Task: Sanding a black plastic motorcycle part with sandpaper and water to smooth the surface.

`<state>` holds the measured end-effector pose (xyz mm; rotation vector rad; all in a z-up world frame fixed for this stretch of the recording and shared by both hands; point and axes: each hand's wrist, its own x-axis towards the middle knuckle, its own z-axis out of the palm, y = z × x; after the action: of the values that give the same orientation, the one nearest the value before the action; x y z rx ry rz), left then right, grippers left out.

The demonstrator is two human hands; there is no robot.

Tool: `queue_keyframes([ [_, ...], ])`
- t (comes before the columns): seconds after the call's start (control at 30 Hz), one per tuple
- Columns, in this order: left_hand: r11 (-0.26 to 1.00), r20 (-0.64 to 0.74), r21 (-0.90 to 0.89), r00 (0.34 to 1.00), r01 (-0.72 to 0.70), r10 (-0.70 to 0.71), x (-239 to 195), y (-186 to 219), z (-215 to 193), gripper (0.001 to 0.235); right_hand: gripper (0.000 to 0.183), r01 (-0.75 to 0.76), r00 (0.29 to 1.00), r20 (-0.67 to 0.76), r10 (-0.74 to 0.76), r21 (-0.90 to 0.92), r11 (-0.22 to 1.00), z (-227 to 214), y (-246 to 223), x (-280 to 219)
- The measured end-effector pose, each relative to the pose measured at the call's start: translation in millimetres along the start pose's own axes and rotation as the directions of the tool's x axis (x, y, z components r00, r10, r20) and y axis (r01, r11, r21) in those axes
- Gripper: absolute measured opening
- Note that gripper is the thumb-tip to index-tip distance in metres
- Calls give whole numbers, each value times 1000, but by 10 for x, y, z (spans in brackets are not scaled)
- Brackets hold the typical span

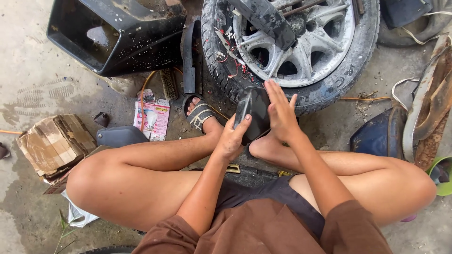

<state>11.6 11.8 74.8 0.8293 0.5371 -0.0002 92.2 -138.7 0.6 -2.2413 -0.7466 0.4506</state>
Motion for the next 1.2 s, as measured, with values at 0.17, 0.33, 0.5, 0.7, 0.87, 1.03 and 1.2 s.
queue_keyframes([
  [0.17,996,-62,-86,998,26,-32,-4,-204,-94,17,117,39,997,66,-41,31,999,32,-189,-143],
  [0.33,986,-123,-161,990,47,-68,-60,-379,-77,19,102,-2,999,32,4,-34,999,14,-407,-192],
  [0.5,967,-167,-245,979,71,-115,-70,-576,-182,17,87,-14,999,49,23,-185,983,81,-11,-189],
  [0.7,968,-157,-246,984,44,-85,30,-750,-320,32,98,-20,993,112,41,-186,982,69,-1,-151],
  [0.87,959,-140,-277,985,61,-103,77,-734,-283,53,100,2,998,64,10,-193,981,54,-345,-209],
  [1.03,874,-349,-396,834,282,-428,115,-219,-26,80,78,-62,997,27,70,-232,971,108,224,-132],
  [1.2,865,-431,-394,769,311,-472,185,-344,-112,79,103,90,994,73,-76,-214,973,135,-196,-228],
])
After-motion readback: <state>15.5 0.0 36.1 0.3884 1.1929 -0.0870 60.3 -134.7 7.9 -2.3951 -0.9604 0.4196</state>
